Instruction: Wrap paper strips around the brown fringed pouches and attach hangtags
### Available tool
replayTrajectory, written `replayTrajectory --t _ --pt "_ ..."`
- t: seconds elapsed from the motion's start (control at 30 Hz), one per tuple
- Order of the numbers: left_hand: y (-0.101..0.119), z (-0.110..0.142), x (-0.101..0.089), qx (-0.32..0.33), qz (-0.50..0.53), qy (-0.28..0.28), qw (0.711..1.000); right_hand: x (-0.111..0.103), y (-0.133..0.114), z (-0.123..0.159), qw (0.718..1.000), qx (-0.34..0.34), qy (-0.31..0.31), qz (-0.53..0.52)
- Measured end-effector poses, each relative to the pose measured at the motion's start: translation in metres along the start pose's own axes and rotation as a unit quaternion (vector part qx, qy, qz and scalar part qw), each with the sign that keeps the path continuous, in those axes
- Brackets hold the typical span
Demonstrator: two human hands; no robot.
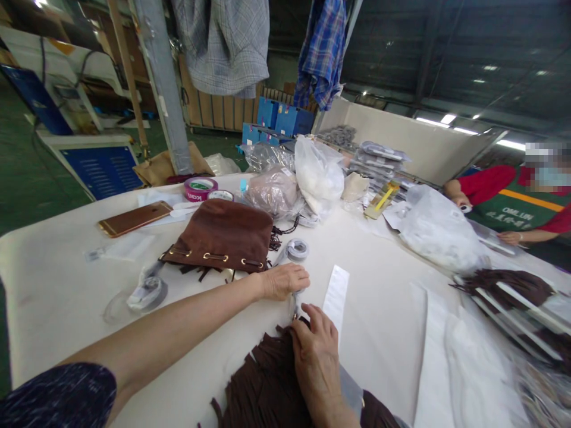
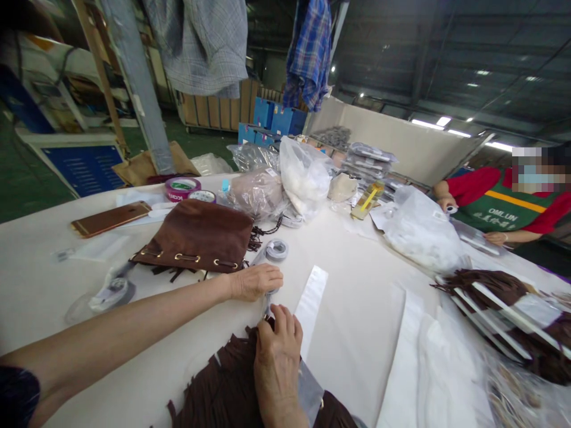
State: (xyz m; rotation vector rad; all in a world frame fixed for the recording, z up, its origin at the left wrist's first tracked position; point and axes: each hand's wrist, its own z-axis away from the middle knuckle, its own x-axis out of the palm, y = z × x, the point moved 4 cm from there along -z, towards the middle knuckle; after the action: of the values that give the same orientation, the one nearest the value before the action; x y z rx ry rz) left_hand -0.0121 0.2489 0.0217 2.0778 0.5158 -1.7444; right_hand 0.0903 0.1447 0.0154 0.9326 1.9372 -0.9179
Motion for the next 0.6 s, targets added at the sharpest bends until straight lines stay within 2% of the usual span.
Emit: replayTrajectory --t 0.07,0.13,0.23,0.3,0.33,0.37,0.43,0.47,0.5,0.57,0.6 --pt "-0.002 -0.003 -0.001 -0.004 0.002 -0.006 1.000 0.001 -0.010 0.005 1.000 -0.022 -0.002 -0.003" --pt "0.000 -0.006 -0.002 -0.008 0.007 -0.003 1.000 0.003 -0.024 0.012 0.999 -0.018 -0.036 0.007" --pt "0.008 -0.007 -0.005 -0.014 0.024 0.028 0.999 0.000 -0.048 0.023 0.991 -0.010 -0.133 -0.019" --pt "0.010 -0.008 -0.004 -0.014 0.042 0.055 0.997 -0.007 -0.065 0.027 0.973 -0.055 -0.205 -0.094" --pt "0.010 -0.008 -0.001 -0.011 0.050 0.069 0.996 -0.015 -0.069 0.027 0.967 -0.065 -0.206 -0.134" --pt "0.008 -0.008 0.002 -0.010 0.057 0.082 0.995 -0.026 -0.068 0.026 0.968 -0.057 -0.178 -0.166" --pt "0.004 -0.006 0.009 -0.013 0.065 0.105 0.992 -0.057 -0.051 0.027 0.974 -0.015 -0.082 -0.213" --pt "0.000 -0.003 0.011 -0.030 0.065 0.116 0.991 -0.076 -0.033 0.030 0.974 0.026 -0.026 -0.223" --pt "-0.003 0.001 0.013 -0.049 0.066 0.120 0.989 -0.094 -0.011 0.035 0.973 0.058 0.000 -0.224" --pt "-0.009 0.012 0.015 -0.082 0.069 0.115 0.988 -0.127 0.050 0.053 0.969 0.181 0.012 -0.167" --pt "-0.011 0.018 0.015 -0.091 0.071 0.116 0.986 -0.140 0.086 0.066 0.961 0.260 -0.024 -0.089"
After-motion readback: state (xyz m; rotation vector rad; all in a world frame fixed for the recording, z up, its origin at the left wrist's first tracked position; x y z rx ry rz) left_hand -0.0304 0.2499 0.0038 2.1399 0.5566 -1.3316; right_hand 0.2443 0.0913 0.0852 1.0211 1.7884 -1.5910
